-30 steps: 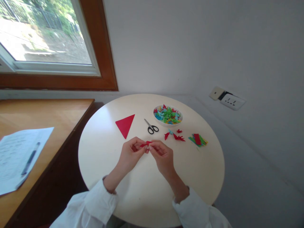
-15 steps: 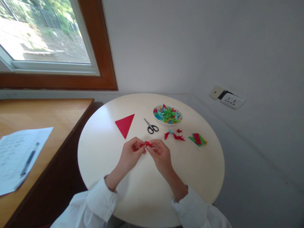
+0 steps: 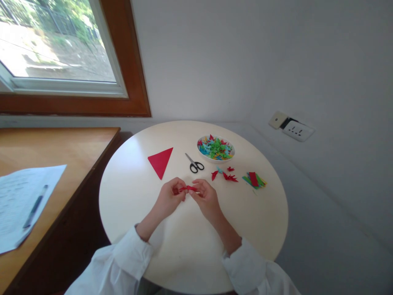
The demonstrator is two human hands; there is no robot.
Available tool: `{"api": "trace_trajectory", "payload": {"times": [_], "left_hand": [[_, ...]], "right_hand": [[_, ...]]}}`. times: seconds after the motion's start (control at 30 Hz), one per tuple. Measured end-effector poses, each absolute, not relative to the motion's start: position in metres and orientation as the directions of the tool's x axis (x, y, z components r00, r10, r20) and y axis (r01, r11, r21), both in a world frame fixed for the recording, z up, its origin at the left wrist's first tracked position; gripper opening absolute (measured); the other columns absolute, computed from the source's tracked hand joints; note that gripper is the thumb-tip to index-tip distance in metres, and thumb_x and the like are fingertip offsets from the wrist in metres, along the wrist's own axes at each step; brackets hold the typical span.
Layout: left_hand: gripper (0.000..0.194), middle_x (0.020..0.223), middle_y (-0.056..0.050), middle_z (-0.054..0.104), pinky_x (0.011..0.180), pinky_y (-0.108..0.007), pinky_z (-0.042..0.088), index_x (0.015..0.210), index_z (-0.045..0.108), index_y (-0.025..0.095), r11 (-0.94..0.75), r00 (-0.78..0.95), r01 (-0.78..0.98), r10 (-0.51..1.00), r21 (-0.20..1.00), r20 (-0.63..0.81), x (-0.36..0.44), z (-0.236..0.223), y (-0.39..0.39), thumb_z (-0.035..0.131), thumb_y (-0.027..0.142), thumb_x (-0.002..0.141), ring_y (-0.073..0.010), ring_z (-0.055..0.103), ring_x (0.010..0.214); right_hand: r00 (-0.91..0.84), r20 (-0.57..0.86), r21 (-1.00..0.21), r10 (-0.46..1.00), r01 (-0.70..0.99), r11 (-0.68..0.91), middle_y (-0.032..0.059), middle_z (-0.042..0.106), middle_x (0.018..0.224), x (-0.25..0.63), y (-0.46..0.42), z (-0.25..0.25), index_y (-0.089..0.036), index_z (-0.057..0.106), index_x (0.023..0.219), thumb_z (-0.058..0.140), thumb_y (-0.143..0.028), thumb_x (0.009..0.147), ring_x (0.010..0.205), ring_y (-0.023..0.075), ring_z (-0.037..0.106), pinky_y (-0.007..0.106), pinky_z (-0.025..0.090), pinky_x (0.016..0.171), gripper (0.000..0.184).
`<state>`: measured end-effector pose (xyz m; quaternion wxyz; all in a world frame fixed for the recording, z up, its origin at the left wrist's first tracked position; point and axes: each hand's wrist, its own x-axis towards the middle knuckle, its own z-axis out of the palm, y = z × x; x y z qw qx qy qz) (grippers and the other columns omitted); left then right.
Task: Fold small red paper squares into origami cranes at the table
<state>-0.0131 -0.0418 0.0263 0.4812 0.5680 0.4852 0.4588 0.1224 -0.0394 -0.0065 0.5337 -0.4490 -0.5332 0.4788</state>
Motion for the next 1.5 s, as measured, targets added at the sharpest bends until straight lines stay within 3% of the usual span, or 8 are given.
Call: {"api": "trace_trajectory", "payload": {"times": [0.2,0.33,0.5,0.63,0.83,0.97,1.23,1.5], "left_hand": [[0.025,0.05,0.008,0.05,0.046,-0.019,0.034,0.085,0.045,0.02,-0.099,0.253,0.176,0.966,0.979,0.052,-0.024,0.031,-0.038,0.055,0.011,0.064,-0.0086,0.047,0.047],[0.027,0.051,0.008,0.051,0.047,-0.019,0.034,0.089,0.044,0.021,-0.067,0.289,0.154,0.957,0.986,0.02,-0.027,0.034,-0.04,0.055,0.011,0.066,-0.0085,0.047,0.048],[0.029,0.052,0.006,0.057,0.053,-0.022,0.041,0.091,0.047,0.019,0.02,0.196,0.005,0.98,1.0,-0.02,-0.022,0.032,-0.043,0.061,0.015,0.066,-0.0105,0.053,0.052],[0.024,0.067,-0.001,0.065,0.061,-0.025,0.045,0.083,0.057,0.014,0.057,0.092,-0.16,0.995,0.985,-0.043,-0.013,0.026,-0.046,0.068,0.019,0.062,-0.0115,0.057,0.059],[0.016,0.071,-0.004,0.066,0.066,-0.027,0.046,0.073,0.066,0.012,0.039,0.0,-0.149,0.999,0.988,-0.039,-0.005,0.017,-0.046,0.068,0.024,0.063,-0.0134,0.057,0.064],[0.01,0.072,-0.004,0.066,0.071,-0.027,0.045,0.07,0.065,0.013,-0.013,-0.042,-0.159,0.999,0.987,0.006,-0.005,0.016,-0.044,0.066,0.022,0.064,-0.0141,0.058,0.071],[0.01,0.061,-0.001,0.061,0.062,-0.025,0.046,0.064,0.062,0.013,-0.014,-0.047,-0.101,0.999,0.995,0.009,-0.007,0.019,-0.04,0.066,0.022,0.063,-0.0125,0.055,0.061],[0.013,0.064,-0.004,0.065,0.069,-0.03,0.049,0.064,0.063,0.011,0.117,0.047,-0.19,0.993,0.975,-0.11,-0.01,0.029,-0.041,0.068,0.022,0.059,-0.0146,0.06,0.063]], "right_hand": [[-0.129,0.079,-0.997,0.989,0.006,0.08,0.0071,0.067,0.088,0.128,-0.036,0.004,-0.017,0.063,0.09,0.061,-0.031,0.069,0.076,0.0172,0.063,0.027,0.048,0.061,0.026],[-0.133,0.093,-0.996,0.987,-0.019,0.091,0.0041,0.068,0.074,0.124,-0.038,0.007,-0.017,0.066,0.074,0.062,-0.026,0.067,0.068,0.0163,0.062,0.029,0.048,0.063,0.012],[-0.035,0.049,-0.986,0.998,-0.162,0.043,0.0007,0.066,0.065,0.121,-0.04,0.008,-0.018,0.065,0.066,0.064,-0.024,0.063,0.061,0.0135,0.059,0.027,0.047,0.061,0.007],[0.057,0.007,-0.972,0.998,-0.235,0.02,-0.0008,0.064,0.062,0.118,-0.041,0.011,-0.017,0.065,0.067,0.065,-0.024,0.062,0.059,0.0115,0.056,0.026,0.046,0.062,0.008],[0.101,-0.002,-0.963,0.995,-0.269,0.025,-0.0007,0.063,0.065,0.113,-0.045,0.011,-0.017,0.064,0.069,0.065,-0.024,0.064,0.063,0.0119,0.055,0.026,0.044,0.063,0.009],[0.08,0.022,-0.979,0.997,-0.198,0.038,-0.0008,0.062,0.066,0.113,-0.046,0.011,-0.018,0.063,0.067,0.063,-0.024,0.065,0.065,0.0127,0.054,0.026,0.042,0.065,0.007],[-0.053,0.054,-0.998,0.997,0.005,0.055,0.0005,0.06,0.064,0.119,-0.043,0.003,-0.016,0.06,0.064,0.061,-0.027,0.068,0.062,0.0132,0.052,0.026,0.039,0.06,0.011],[-0.106,0.425,-0.859,0.899,0.267,0.437,0.0012,0.064,0.075,0.133,-0.047,0.009,-0.02,0.06,0.077,0.058,-0.018,0.075,0.07,0.0141,0.056,0.026,0.041,0.062,0.003]]}}
